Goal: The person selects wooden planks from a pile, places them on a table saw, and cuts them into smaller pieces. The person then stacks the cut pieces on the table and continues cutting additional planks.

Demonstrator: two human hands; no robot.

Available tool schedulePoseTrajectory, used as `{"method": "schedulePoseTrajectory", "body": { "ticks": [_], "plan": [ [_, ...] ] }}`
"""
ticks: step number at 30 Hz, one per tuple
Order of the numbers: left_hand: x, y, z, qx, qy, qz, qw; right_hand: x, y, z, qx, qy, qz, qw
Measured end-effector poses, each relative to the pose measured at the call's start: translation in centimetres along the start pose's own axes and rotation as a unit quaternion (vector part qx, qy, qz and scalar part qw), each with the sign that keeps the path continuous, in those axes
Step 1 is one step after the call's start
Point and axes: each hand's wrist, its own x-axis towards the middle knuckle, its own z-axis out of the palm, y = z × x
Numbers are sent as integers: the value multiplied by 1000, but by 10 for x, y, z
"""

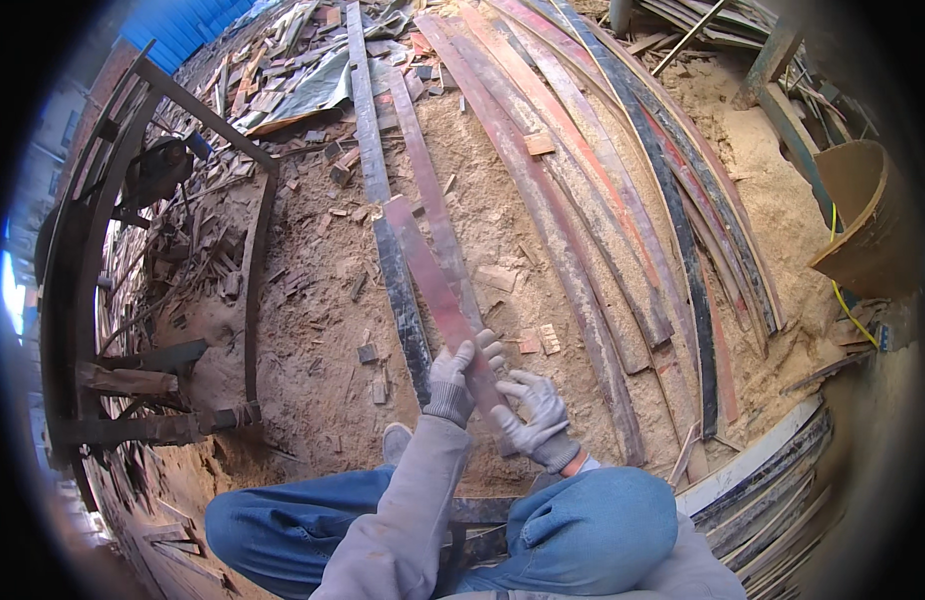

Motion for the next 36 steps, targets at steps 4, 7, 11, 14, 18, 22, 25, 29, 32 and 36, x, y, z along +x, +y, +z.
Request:
{"method": "schedulePoseTrajectory", "body": {
  "ticks": [4, 7, 11, 14, 18, 22, 25, 29, 32, 36],
  "plan": [
    [-8, 9, -16, -21, -2, -1, 1000, -9, 79, -55, -426, 82, 165, 886],
    [-8, 14, -26, -97, -54, -17, 994, -18, 117, -65, -468, -109, 363, 799],
    [-10, 20, -36, -158, -58, -45, 985, -21, 132, -74, -369, -119, 380, 840],
    [-15, 23, -45, -154, -59, -32, 986, -21, 125, -84, -281, -91, 399, 868],
    [-7, 22, -63, -16, 16, -8, 1000, -26, 103, -91, -87, -67, 424, 899],
    [2, 16, -85, 232, 88, 73, 966, -45, 65, -90, 147, 8, 376, 915],
    [2, 8, -97, 380, 157, 134, 902, -63, 45, -95, 115, 46, 367, 922],
    [-2, -3, -103, 451, 233, 159, 847, -72, 54, -129, -80, 101, 368, 921],
    [-4, -5, -104, 438, 234, 139, 857, -57, 82, -178, -81, 180, 352, 915],
    [3, -5, -105, 427, 207, 151, 867, -44, 107, -256, -293, 188, 318, 882]
  ]
}}
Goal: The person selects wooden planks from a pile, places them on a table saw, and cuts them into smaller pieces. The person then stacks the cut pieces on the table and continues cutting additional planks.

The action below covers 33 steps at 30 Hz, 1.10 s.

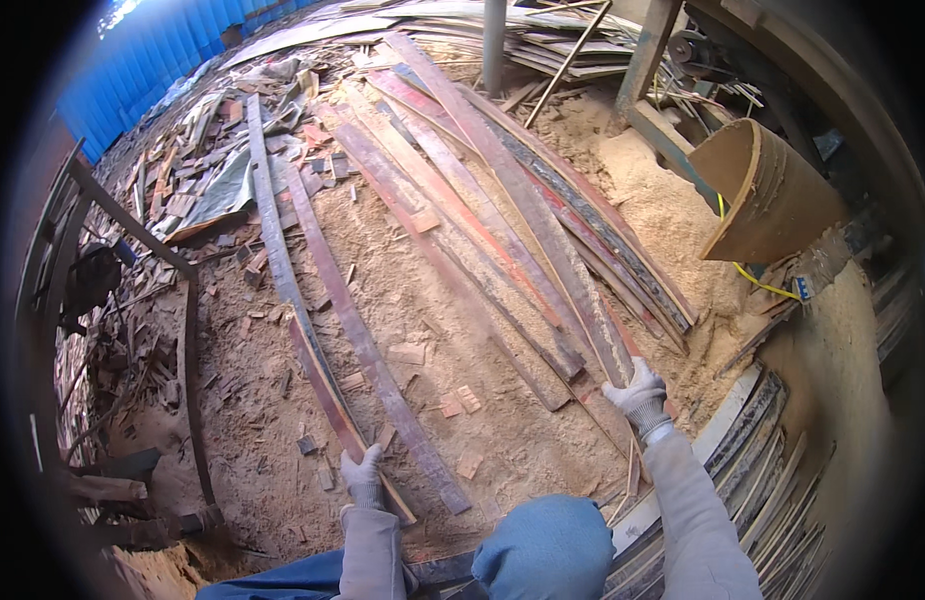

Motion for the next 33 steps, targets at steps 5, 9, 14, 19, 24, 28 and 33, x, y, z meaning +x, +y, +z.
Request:
{"method": "schedulePoseTrajectory", "body": {
  "ticks": [5, 9, 14, 19, 24, 28, 33],
  "plan": [
    [3, -1, 7, -42, -17, -1, 999, 6, 16, -10, 97, -70, 71, 990],
    [-1, 0, 9, 28, -14, -6, 999, -20, -2, 22, -3, -154, 102, 983],
    [-1, -3, 11, 54, -11, -4, 998, -25, -18, 42, 41, -249, 93, 963],
    [-2, -4, 15, 2, -23, -19, 1000, -30, -12, 19, 501, -398, 191, 744],
    [-9, 0, 22, -12, -11, 8, 1000, -71, -19, 25, 545, -341, 116, 757],
    [-15, -4, 18, -80, 44, 25, 996, -101, -38, 52, 414, -243, 21, 877],
    [-16, -1, 9, -104, 89, 26, 990, -102, -103, 86, 354, -260, 38, 897]
  ]
}}
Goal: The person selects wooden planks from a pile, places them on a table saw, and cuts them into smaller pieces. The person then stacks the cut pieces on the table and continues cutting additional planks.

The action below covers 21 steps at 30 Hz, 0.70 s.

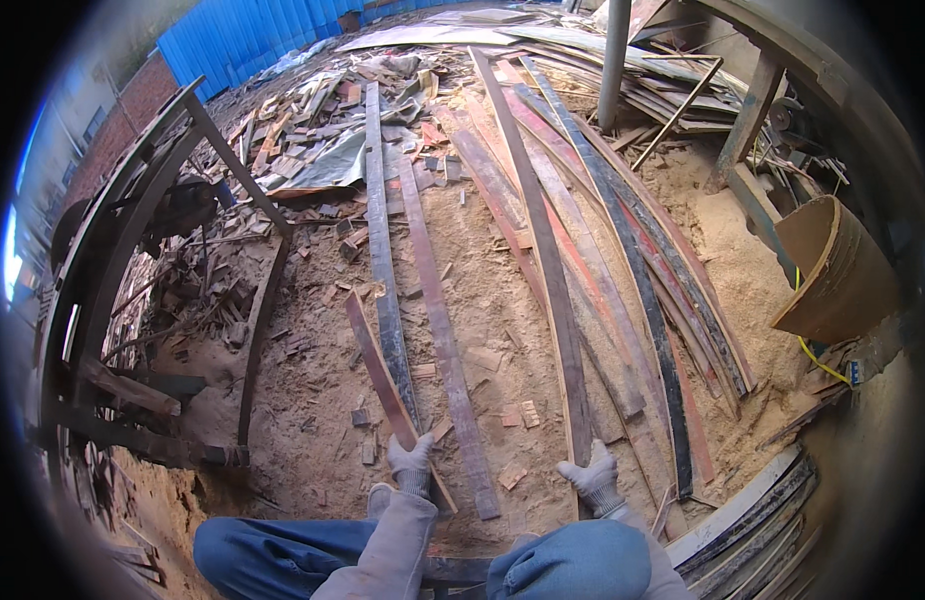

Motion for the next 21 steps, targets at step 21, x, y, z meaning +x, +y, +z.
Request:
{"method": "schedulePoseTrajectory", "body": {
  "ticks": [21],
  "plan": [
    [-3, -6, -6, -23, -16, 38, 999, 145, 19, -65, -551, 111, 87, 823]
  ]
}}
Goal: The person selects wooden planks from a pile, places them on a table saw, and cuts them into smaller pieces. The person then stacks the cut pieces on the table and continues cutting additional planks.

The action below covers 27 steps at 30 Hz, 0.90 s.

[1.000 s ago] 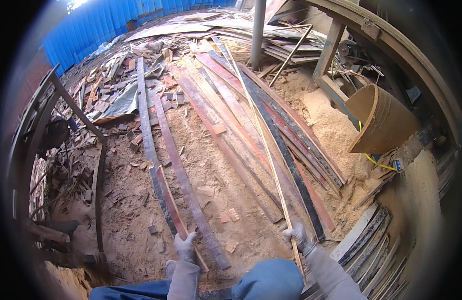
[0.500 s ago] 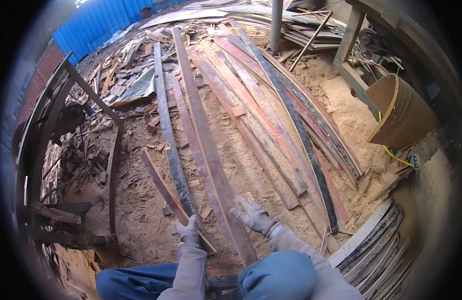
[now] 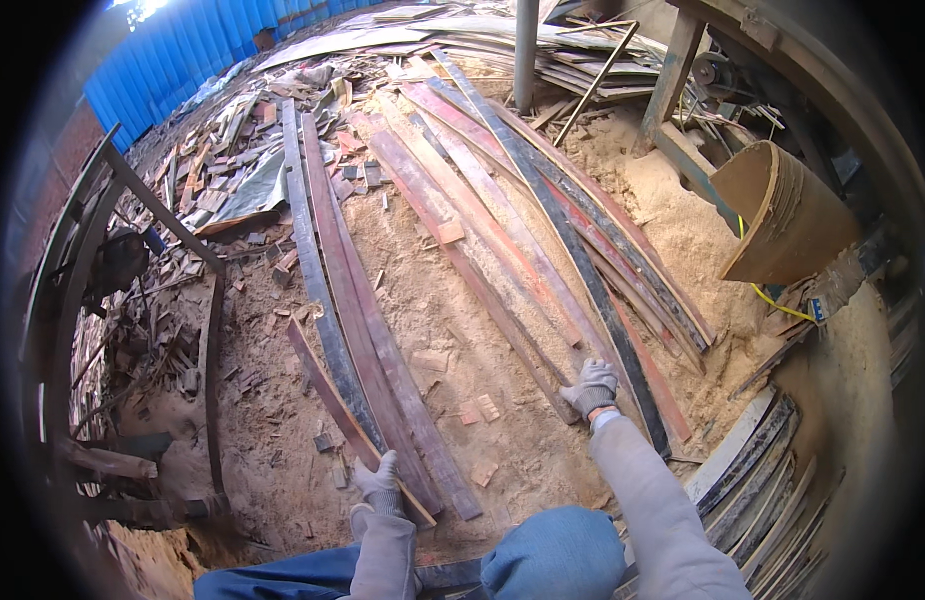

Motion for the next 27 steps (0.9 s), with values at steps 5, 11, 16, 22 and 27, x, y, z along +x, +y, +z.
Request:
{"method": "schedulePoseTrajectory", "body": {
  "ticks": [5, 11, 16, 22, 27],
  "plan": [
    [-1, -1, 8, 15, -43, -29, 999, -62, -39, 42, 123, -143, -89, 978],
    [2, -13, 4, 31, -67, -67, 995, -79, -64, 85, 475, -429, -103, 761],
    [-9, 5, 7, 6, -82, -62, 995, -69, -70, 63, 564, -291, -32, 772],
    [-15, 22, 9, -10, -85, -47, 995, -82, -35, 29, 485, -42, -6, 874],
    [-9, 14, 8, 17, -88, -59, 994, -47, 30, -33, 332, 86, 66, 937]
  ]
}}
